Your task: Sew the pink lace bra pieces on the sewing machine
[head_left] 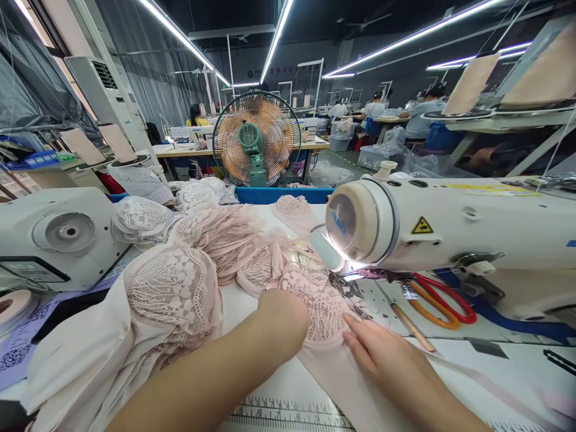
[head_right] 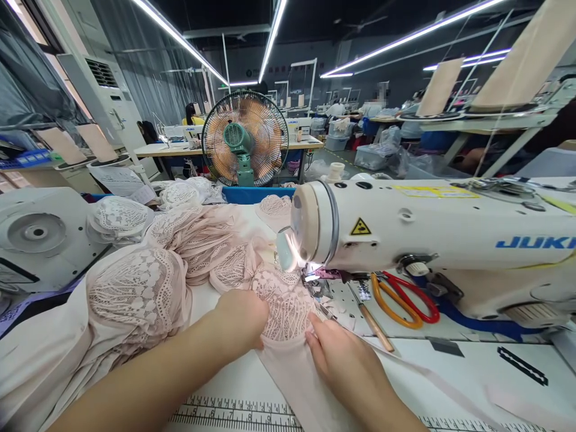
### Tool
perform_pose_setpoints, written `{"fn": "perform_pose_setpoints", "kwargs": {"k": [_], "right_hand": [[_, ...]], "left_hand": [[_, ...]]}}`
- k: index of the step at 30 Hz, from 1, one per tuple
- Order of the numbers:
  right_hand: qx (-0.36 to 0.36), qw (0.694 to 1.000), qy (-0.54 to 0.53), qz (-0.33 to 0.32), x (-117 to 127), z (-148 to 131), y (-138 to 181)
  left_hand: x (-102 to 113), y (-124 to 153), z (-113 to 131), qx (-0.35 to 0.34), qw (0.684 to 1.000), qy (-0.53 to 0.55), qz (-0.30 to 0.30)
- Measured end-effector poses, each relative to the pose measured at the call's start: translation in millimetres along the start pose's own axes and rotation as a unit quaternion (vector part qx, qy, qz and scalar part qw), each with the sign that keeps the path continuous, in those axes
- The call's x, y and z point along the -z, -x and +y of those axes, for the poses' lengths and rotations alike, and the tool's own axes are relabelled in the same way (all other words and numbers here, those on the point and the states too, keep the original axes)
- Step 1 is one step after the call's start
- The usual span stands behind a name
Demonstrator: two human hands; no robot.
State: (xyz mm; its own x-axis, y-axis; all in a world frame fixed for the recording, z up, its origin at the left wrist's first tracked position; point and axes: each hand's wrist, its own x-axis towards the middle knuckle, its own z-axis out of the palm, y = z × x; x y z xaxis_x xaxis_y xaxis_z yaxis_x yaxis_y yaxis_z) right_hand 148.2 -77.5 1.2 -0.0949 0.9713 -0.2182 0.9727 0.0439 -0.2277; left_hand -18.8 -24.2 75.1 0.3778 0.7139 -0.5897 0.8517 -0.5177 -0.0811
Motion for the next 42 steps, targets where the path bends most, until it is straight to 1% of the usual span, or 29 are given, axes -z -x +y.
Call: {"fn": "perform_pose_setpoints", "kwargs": {"k": [2,6,11,14,18,20,24,28,32,36,42], "right_hand": [[-0.008,1.0,0.005,-0.004,2.9,-0.8,-2.0],[-0.017,1.0,0.012,-0.005,7.5,-3.0,-7.5],[-0.025,0.999,0.024,-0.005,10.0,-6.9,-11.7],[-0.029,0.999,0.035,-0.006,10.3,-8.6,-12.3],[-0.03,0.998,0.047,-0.003,10.7,-10.6,-13.2],[-0.031,0.998,0.052,0.001,10.8,-12.3,-14.2],[-0.025,0.998,0.06,0.01,11.1,-15.9,-15.9],[-0.018,0.998,0.058,0.012,10.1,-14.1,-13.8],[-0.016,0.999,0.05,0.006,7.8,-7.1,-9.2],[-0.021,0.999,0.046,0.003,8.1,-5.2,-8.8],[-0.021,0.999,0.044,0.018,6.1,-5.3,-13.4]], "left_hand": [[0.7,0.6,-0.7,0.005,1.0,0.007,0.011],[-0.2,-1.3,-3.8,0.019,0.998,0.022,0.052],[0.3,-6.8,-9.5,0.036,0.996,0.04,0.067],[0.1,-9.9,-13.3,0.037,0.994,0.048,0.091],[-2.5,-17.0,-23.7,0.019,0.991,0.043,0.123],[-3.5,-21.3,-32.0,-0.001,0.99,0.04,0.133],[-4.9,-28.2,-48.8,-0.052,0.987,0.043,0.145],[-6.4,-30.6,-55.6,-0.075,0.983,0.059,0.154],[-4.1,-28.8,-52.6,-0.053,0.984,0.086,0.148],[-1.5,-27.7,-48.8,-0.029,0.985,0.086,0.145],[-2.8,-31.6,-47.9,-0.006,0.982,0.075,0.171]]}}
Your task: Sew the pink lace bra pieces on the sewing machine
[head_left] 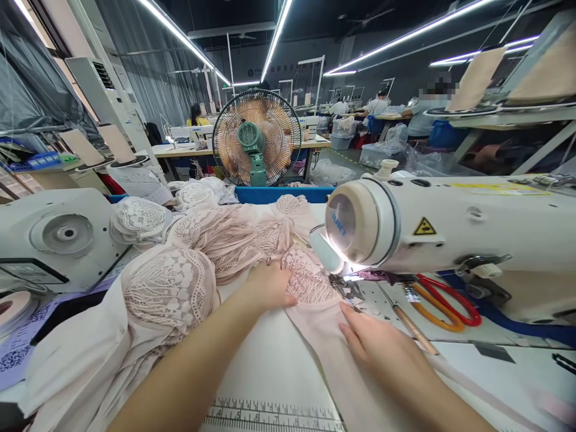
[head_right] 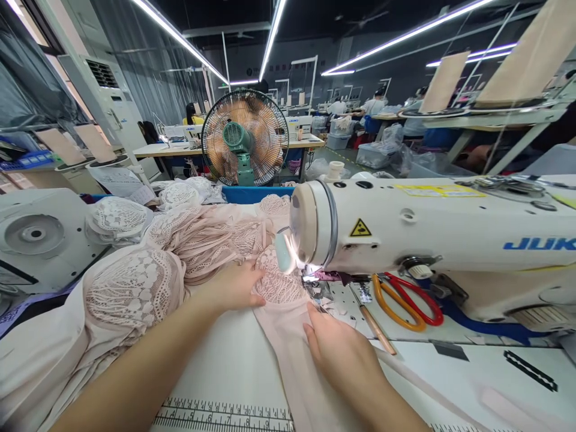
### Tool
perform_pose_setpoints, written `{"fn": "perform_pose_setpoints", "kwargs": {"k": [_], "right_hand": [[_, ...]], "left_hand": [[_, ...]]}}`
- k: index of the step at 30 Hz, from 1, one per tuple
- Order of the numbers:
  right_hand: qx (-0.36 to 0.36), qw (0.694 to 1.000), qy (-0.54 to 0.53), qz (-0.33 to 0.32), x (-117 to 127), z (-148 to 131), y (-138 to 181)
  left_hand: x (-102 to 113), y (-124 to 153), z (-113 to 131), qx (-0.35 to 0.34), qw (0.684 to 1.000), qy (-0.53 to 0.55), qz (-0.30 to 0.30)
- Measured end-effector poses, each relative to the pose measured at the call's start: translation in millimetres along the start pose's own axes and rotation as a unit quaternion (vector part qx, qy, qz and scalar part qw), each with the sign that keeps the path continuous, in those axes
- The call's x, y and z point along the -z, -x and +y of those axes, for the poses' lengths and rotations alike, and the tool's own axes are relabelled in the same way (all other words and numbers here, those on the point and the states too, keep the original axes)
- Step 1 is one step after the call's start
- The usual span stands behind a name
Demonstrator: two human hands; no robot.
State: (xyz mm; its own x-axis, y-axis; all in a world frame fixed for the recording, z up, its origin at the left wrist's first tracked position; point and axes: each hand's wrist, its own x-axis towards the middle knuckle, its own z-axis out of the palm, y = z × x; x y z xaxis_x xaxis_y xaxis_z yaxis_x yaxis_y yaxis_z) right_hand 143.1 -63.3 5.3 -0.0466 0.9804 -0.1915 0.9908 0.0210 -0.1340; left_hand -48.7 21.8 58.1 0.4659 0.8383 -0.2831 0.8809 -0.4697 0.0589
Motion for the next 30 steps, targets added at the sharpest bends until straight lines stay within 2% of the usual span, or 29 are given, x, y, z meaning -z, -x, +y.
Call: {"fn": "perform_pose_setpoints", "kwargs": {"k": [11,16,27,30], "right_hand": [[0.011,1.0,-0.011,0.008,-9.2,9.6,2.8],[0.007,0.999,-0.024,0.022,-9.1,10.1,3.8],[-0.011,0.999,-0.05,-0.014,-13.3,20.3,14.2],[0.009,0.998,-0.057,-0.003,-20.1,26.7,17.0]], "left_hand": [[-10.4,-13.2,-13.1,-0.029,0.999,0.016,0.04],[-12.2,-14.5,-14.4,-0.011,0.999,0.007,0.042],[-16.6,-19.9,-17.5,-0.013,0.998,0.013,0.055],[-19.2,-22.8,-20.4,-0.006,0.998,0.006,0.065]]}}
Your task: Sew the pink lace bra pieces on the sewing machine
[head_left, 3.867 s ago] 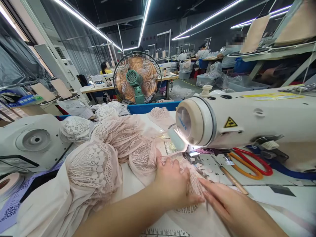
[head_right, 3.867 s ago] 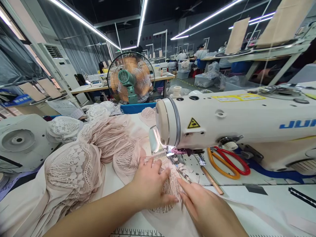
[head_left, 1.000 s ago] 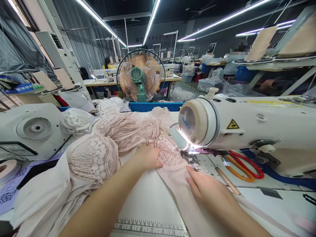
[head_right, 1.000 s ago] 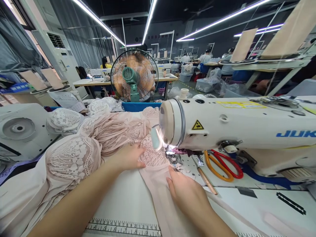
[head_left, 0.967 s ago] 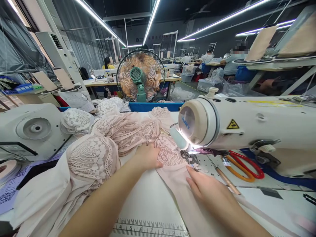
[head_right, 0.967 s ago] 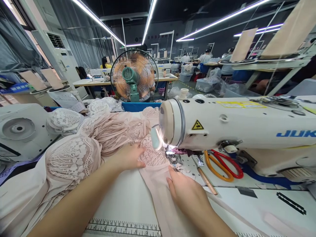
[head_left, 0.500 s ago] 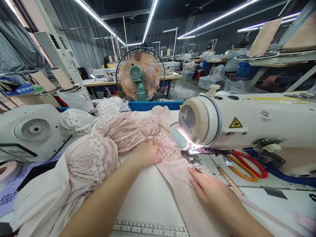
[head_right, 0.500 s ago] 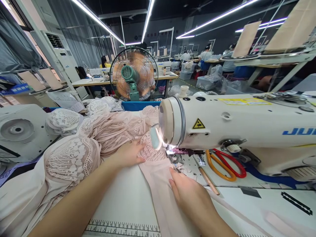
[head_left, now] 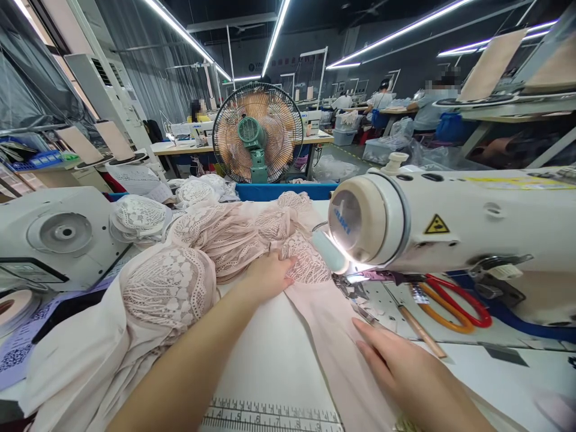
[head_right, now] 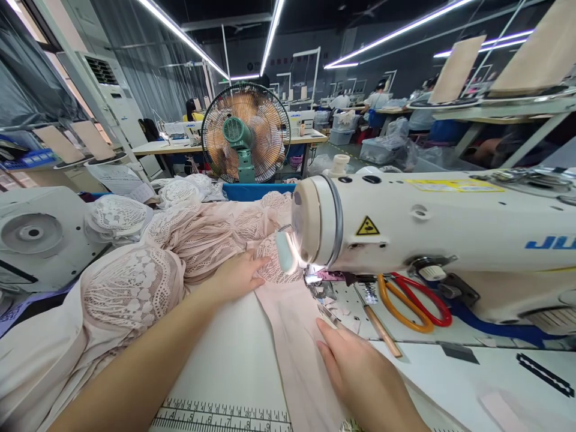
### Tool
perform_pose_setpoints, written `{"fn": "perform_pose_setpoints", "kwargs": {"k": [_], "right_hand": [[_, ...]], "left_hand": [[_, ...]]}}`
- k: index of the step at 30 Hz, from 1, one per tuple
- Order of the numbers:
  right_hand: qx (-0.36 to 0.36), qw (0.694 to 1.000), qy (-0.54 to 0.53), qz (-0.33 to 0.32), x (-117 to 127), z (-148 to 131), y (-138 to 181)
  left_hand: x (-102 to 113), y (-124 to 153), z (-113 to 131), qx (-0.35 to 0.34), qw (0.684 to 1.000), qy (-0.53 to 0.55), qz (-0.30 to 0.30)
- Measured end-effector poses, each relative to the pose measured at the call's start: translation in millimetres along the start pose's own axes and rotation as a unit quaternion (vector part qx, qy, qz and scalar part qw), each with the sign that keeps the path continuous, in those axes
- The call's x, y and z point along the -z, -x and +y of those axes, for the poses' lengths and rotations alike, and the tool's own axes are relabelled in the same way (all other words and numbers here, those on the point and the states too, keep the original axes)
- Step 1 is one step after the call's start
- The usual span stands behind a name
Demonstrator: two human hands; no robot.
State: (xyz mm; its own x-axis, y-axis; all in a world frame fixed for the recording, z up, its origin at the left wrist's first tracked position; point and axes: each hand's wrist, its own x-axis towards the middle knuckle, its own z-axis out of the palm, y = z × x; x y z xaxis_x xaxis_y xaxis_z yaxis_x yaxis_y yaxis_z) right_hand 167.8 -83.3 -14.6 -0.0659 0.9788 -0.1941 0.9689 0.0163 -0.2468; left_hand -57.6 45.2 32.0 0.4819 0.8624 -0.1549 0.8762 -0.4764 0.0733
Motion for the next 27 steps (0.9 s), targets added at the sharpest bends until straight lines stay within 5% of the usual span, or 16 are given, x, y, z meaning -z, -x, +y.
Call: {"fn": "perform_pose_setpoints", "kwargs": {"k": [6,12,15,20,27], "right_hand": [[0.033,0.999,-0.018,0.022,-11.0,11.9,0.8],[0.085,0.995,-0.048,0.033,-5.9,13.4,11.2],[0.098,0.993,-0.057,0.046,-6.9,18.8,21.4],[0.104,0.992,-0.052,0.047,-10.8,27.9,32.0],[0.08,0.996,-0.025,0.014,-5.1,20.1,24.3]], "left_hand": [[-0.1,0.5,21.2,0.0,0.994,-0.045,0.097],[-12.5,31.5,81.0,-0.255,0.964,-0.037,0.068],[-11.7,42.9,93.1,-0.323,0.944,-0.071,0.004],[3.4,42.7,87.9,-0.309,0.942,-0.108,-0.068],[-0.1,37.5,78.1,-0.291,0.949,-0.121,-0.021]]}}
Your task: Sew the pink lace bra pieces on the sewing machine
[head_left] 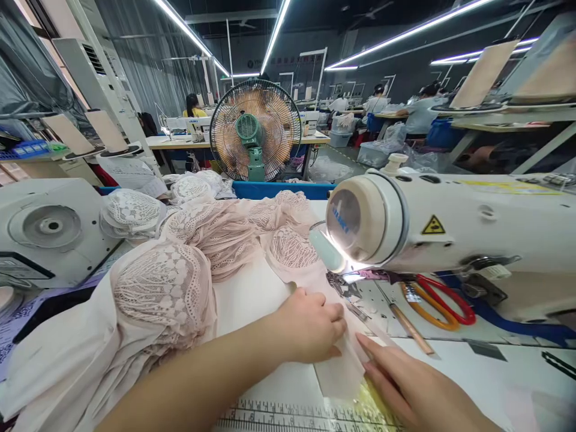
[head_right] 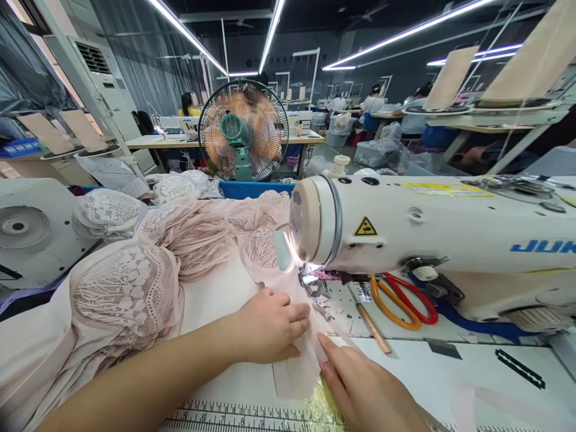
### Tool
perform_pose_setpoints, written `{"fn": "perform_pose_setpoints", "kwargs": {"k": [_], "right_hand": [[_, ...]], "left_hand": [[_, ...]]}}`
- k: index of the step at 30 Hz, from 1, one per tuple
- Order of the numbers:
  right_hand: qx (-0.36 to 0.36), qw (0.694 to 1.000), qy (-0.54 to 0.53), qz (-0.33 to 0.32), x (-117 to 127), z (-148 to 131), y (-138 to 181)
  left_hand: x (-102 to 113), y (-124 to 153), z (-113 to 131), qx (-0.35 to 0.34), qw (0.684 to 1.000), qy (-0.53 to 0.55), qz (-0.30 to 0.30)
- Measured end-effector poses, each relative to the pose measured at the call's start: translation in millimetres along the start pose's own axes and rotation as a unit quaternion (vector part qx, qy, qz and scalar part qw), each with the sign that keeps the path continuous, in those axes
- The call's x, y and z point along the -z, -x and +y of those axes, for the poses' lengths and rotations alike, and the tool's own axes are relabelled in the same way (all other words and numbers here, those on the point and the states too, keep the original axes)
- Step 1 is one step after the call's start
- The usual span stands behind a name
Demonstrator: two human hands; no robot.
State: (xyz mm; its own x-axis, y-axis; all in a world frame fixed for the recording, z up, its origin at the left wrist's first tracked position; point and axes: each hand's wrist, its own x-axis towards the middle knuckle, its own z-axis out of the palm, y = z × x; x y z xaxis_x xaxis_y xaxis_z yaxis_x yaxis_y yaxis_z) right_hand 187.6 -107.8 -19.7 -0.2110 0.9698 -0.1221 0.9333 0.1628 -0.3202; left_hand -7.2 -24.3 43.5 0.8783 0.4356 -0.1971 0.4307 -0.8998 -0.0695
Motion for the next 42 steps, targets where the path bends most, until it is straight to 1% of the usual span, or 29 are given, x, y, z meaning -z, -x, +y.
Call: {"fn": "perform_pose_setpoints", "kwargs": {"k": [2,5,10,15,17,18,20,22,26,31,35,42], "right_hand": [[-0.007,1.0,0.002,-0.009,2.3,-3.2,-4.0],[-0.016,1.0,0.008,-0.022,6.9,-8.4,-9.4],[-0.041,0.998,0.019,-0.049,15.0,-17.1,-18.3],[-0.051,0.997,0.03,-0.049,17.5,-20.8,-26.2],[-0.054,0.996,0.047,-0.046,17.4,-20.9,-28.7],[-0.053,0.996,0.053,-0.046,17.4,-20.6,-29.9],[-0.044,0.996,0.061,-0.045,17.5,-19.9,-32.4],[-0.037,0.996,0.069,-0.043,18.2,-19.6,-34.8],[-0.037,0.995,0.076,-0.047,21.2,-21.7,-37.2],[-0.046,0.992,0.085,-0.079,25.1,-26.0,-36.4],[-0.062,0.989,0.088,-0.098,27.4,-27.9,-38.8],[-0.078,0.988,0.094,-0.094,31.5,-33.1,-49.0]], "left_hand": [[-6.3,-0.5,-3.2,0.002,1.0,-0.012,0.028],[-17.8,-2.0,-9.2,-0.002,0.996,-0.028,0.088],[-33.6,-5.2,-18.1,-0.023,0.981,-0.059,0.183],[-37.4,-7.1,-18.8,-0.051,0.972,-0.055,0.221],[-36.7,-7.5,-18.4,-0.063,0.974,-0.044,0.213],[-35.9,-7.6,-18.4,-0.065,0.977,-0.035,0.2],[-33.9,-7.6,-18.7,-0.053,0.985,-0.009,0.165],[-31.6,-7.2,-19.3,-0.036,0.989,0.024,0.142],[-28.3,-6.6,-21.3,-0.034,0.989,0.053,0.132],[-24.7,-6.6,-23.5,-0.031,0.992,0.054,0.107],[-25.7,-6.9,-25.4,-0.021,0.992,0.047,0.113],[-35.2,-10.1,-30.0,0.02,0.99,0.041,0.136]]}}
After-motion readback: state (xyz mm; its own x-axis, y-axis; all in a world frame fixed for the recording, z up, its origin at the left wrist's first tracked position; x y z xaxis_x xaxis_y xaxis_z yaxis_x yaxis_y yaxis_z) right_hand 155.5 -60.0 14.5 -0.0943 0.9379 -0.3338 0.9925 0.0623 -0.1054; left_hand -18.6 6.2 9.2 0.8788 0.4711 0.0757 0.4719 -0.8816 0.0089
